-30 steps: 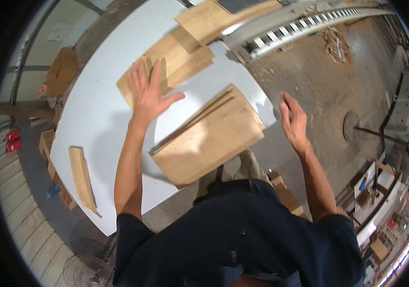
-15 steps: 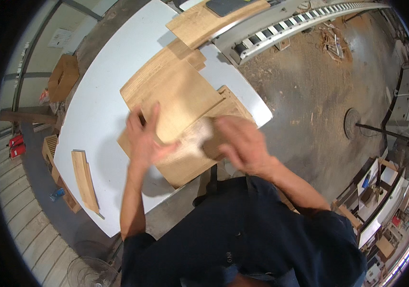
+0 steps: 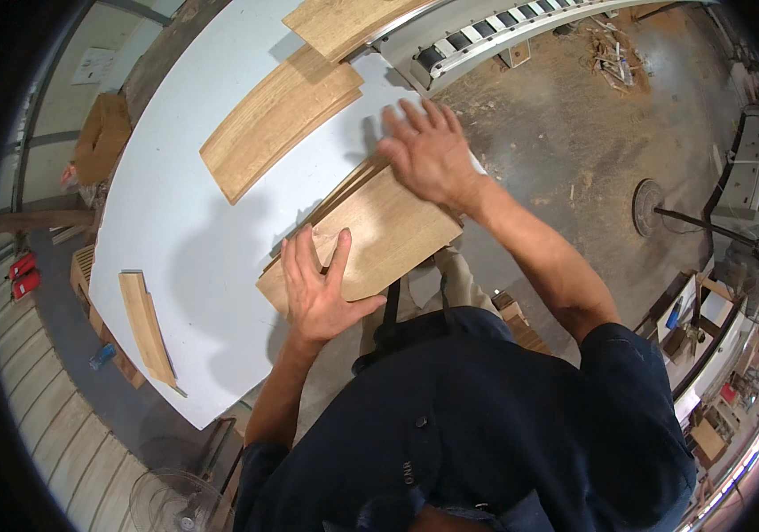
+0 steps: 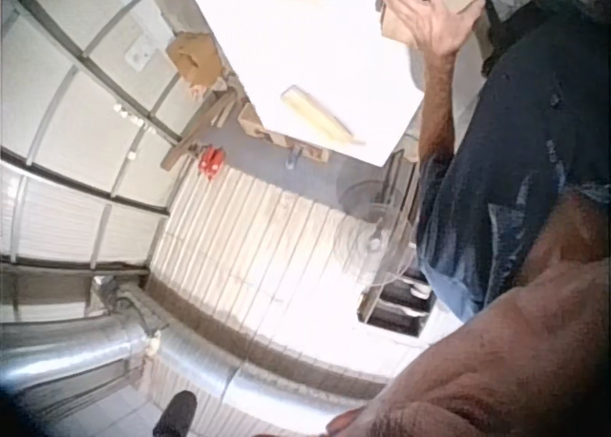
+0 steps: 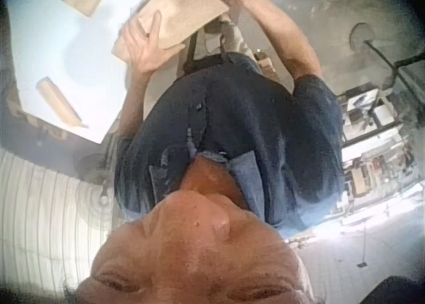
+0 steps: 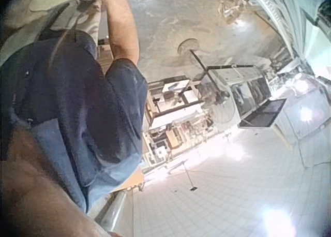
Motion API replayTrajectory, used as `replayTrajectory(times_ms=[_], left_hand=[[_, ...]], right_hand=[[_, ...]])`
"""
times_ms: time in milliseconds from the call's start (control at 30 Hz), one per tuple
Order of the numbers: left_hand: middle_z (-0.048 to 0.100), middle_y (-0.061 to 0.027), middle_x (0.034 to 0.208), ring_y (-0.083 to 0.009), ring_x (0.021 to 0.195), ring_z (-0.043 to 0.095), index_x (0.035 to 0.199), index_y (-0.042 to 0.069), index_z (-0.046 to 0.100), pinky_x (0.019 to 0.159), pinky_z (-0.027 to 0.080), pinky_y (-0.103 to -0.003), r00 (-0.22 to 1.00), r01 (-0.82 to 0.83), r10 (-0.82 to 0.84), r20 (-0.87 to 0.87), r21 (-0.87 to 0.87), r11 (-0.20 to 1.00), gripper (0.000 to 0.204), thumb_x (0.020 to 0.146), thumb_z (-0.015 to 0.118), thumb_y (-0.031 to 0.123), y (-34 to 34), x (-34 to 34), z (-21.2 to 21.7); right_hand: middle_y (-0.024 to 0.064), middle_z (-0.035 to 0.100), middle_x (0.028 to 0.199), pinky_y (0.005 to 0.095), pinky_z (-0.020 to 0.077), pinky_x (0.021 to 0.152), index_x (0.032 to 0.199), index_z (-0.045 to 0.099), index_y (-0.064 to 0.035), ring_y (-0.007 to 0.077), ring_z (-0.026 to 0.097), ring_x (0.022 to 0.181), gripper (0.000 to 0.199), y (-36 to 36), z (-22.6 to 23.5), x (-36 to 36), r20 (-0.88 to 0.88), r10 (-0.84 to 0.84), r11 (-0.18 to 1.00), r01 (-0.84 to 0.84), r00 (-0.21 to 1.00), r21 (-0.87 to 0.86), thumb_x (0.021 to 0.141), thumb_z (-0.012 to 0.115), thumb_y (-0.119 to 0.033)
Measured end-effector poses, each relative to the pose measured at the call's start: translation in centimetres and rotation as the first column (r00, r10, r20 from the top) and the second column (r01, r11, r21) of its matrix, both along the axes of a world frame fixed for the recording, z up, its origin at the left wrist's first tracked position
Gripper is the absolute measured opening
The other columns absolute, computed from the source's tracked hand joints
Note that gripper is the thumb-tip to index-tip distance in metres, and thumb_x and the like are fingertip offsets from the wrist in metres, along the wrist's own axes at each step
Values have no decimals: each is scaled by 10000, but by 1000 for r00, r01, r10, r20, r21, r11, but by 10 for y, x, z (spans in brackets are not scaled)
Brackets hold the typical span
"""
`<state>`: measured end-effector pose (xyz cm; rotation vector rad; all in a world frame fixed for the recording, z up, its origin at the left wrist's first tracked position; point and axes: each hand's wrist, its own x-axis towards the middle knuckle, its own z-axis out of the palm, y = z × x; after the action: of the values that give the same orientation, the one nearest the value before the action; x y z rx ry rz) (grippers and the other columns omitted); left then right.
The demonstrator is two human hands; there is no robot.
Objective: The person stacks wood panels by picking them up from a table and placing them onto a larger stack.
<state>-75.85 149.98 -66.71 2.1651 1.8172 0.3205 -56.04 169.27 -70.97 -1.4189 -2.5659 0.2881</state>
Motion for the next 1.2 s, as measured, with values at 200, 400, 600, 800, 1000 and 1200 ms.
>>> replayTrajectory(times_ms=[200, 400, 600, 800, 1000, 1200], left_hand=[[104, -300, 1580, -508, 1454, 124, 1537, 152, 337, 1145, 238, -625, 944, -128, 176, 280, -181, 975, 1057, 687, 839, 530, 24, -38, -1], [161, -360, 1551, -497, 1457, 129, 1535, 145, 333, 1186, 163, -559, 977, -106, 108, -185, 19, 994, 1154, 590, 857, 550, 175, -130, -47], [244, -347, 1490, -490, 1384, 209, 1529, 124, 351, 1169, 198, -552, 990, -91, 85, -110, -51, 995, 1161, 544, 870, 453, 197, -141, -53], [284, -347, 1465, -486, 1372, 246, 1530, 144, 346, 1153, 242, -544, 982, -154, 142, -123, -92, 984, 1167, 523, 869, 416, 189, -142, -36], [332, -308, 1438, -461, 1333, 308, 1482, 129, 430, 1108, 275, -549, 984, -73, 95, -148, 150, 986, 1120, 505, 891, 426, 101, -109, 12], [257, -327, 1463, -513, 1326, 269, 1405, 105, 494, 1090, 264, -605, 999, -6, 4, 37, 51, 999, 1044, 535, 899, 515, -1, -18, 28]], right_hand=[[233, 625, 1237, 437, 522, 903, 1282, 578, 0, 410, 617, 1098, 418, 0, -25, 121, -213, -394, 916, 400, 894, -19, 912, 630, -186], [250, 601, 1276, 449, 509, 945, 1330, 547, 3, 419, 604, 1140, 457, -66, 16, 111, -325, -445, 889, 365, 835, -278, 952, 618, -243], [243, 597, 1287, 451, 507, 949, 1315, 557, 3, 420, 603, 1140, 447, -87, 37, 79, -409, -298, 946, 211, 862, -246, 942, 644, -228], [223, 613, 1255, 426, 512, 938, 1305, 569, -4, 403, 613, 1109, 452, -78, 44, 49, -585, -94, 994, 41, 806, -103, 892, 692, -138], [235, 577, 1296, 448, 493, 974, 1311, 548, 39, 396, 588, 1155, 500, -77, 75, 4, -600, 280, 960, -239, 750, 148, 881, 691, -171], [229, 461, 1443, 515, 308, 1145, 1374, 488, 29, 401, 424, 1353, 627, -106, 60, -48, -630, 375, 899, -434, 681, 66, 907, 626, -365]])
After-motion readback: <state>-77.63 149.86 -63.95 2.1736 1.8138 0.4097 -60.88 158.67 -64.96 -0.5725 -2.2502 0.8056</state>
